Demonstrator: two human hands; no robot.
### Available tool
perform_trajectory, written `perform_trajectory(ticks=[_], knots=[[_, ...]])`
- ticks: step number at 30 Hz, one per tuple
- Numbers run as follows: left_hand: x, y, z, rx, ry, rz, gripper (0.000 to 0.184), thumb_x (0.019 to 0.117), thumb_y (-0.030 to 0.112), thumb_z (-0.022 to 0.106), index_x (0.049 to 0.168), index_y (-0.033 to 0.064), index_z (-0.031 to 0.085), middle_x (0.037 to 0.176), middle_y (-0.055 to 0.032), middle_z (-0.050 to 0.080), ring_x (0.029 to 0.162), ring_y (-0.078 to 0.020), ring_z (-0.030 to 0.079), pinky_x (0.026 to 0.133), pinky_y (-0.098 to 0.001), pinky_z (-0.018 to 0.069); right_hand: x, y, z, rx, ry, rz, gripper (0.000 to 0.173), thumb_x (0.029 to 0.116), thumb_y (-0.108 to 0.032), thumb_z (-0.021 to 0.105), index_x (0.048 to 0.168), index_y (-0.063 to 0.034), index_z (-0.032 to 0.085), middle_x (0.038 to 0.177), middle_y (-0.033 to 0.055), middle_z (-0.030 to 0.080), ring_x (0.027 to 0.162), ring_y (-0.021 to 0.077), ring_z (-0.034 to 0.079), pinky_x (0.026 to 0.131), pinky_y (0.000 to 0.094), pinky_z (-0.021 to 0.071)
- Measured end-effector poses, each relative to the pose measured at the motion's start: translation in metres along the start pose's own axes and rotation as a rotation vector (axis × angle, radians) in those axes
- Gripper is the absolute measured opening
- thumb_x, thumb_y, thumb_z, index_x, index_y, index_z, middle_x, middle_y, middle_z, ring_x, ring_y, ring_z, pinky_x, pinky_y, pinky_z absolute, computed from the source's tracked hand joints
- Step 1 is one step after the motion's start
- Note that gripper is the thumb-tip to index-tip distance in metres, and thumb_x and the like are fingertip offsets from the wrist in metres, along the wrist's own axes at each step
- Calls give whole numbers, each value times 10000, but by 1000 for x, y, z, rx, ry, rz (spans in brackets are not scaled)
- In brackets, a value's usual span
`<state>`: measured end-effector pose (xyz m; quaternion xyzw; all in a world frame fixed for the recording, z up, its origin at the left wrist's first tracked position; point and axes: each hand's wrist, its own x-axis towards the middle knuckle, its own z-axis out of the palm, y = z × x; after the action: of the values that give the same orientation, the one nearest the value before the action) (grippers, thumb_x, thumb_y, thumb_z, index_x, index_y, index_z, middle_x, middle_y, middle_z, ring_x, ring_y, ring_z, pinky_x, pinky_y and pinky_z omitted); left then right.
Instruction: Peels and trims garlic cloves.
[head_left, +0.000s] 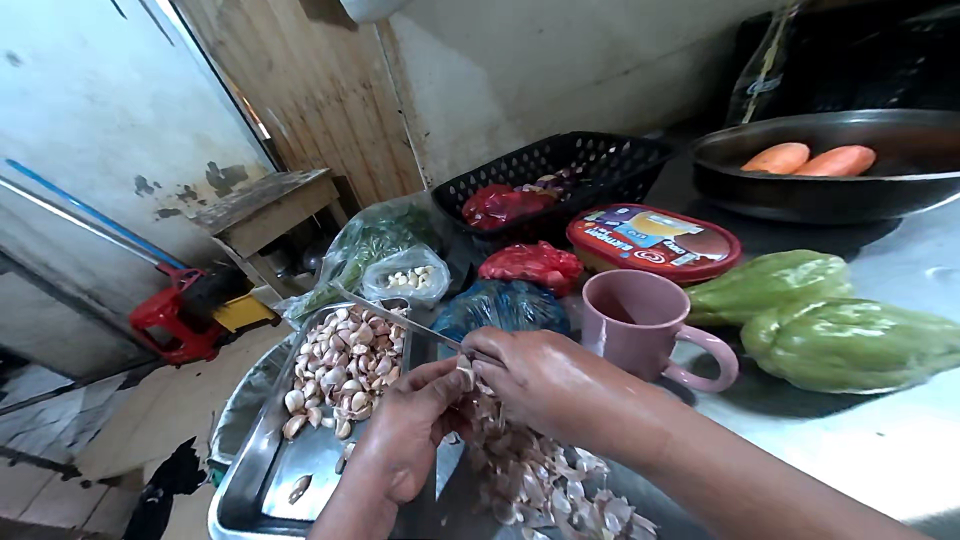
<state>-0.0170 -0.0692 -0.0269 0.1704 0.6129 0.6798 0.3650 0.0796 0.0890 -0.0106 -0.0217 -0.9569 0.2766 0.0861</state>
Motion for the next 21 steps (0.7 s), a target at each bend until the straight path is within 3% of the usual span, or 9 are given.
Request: perform_trajectory(ticks=[3,5,8,9,12,14,18,21], knots=[[0,1,2,3,68,26,144,996,-28,527,1039,-37,664,826,-91,685,679,-149,671,640,-278,587,0,-1,1,36,36,48,245,1080,-242,503,1233,-126,655,885,81,693,828,238,685,752,444,555],[0,1,3,20,128,48,139,980,-49,544,1058,-46,658,829,-99,675,665,-153,659,623,-277,581,-1,0,2,147,179,114,250,1075,-244,528,1249,-117,657,884,87,695,786,229,679,722,450,562],[4,-2,3,25,174,91,149,981,-36,550,1086,-43,655,829,-96,657,646,-148,634,617,-275,569,-1,6,-1,277,355,158,203,1066,-240,553,1223,-173,661,882,-17,725,722,97,687,668,320,589],[5,-2,3,10,188,119,149,986,-28,549,1096,-31,650,836,-93,650,657,-149,630,628,-280,568,-1,6,-3,283,336,159,211,1066,-236,551,1229,-168,668,865,-20,713,707,93,667,657,315,574],[8,-5,1,-1,227,245,136,968,-37,584,1085,-17,652,871,-100,664,711,-164,652,665,-295,581,0,2,-3,183,141,156,277,1070,-253,525,1248,-138,703,854,51,690,754,187,653,707,423,552],[9,-9,-1,73,236,346,138,956,-25,618,1088,-12,653,888,-92,680,736,-156,669,692,-289,589,2,2,-2,133,56,153,256,1073,-263,524,1189,-141,716,839,51,680,769,194,643,718,417,534],[8,-15,0,315,282,496,195,953,58,660,1143,17,668,931,-59,716,805,-132,707,747,-271,606,4,-2,-4,187,-10,206,305,1073,-257,523,1339,-138,612,918,87,683,848,227,669,781,443,548],[8,-22,1,452,299,590,202,948,97,673,1140,35,677,924,-25,720,814,-97,705,757,-253,605,4,-5,-3,216,-22,217,304,1080,-273,508,1327,-142,626,910,77,683,838,212,668,775,428,548]])
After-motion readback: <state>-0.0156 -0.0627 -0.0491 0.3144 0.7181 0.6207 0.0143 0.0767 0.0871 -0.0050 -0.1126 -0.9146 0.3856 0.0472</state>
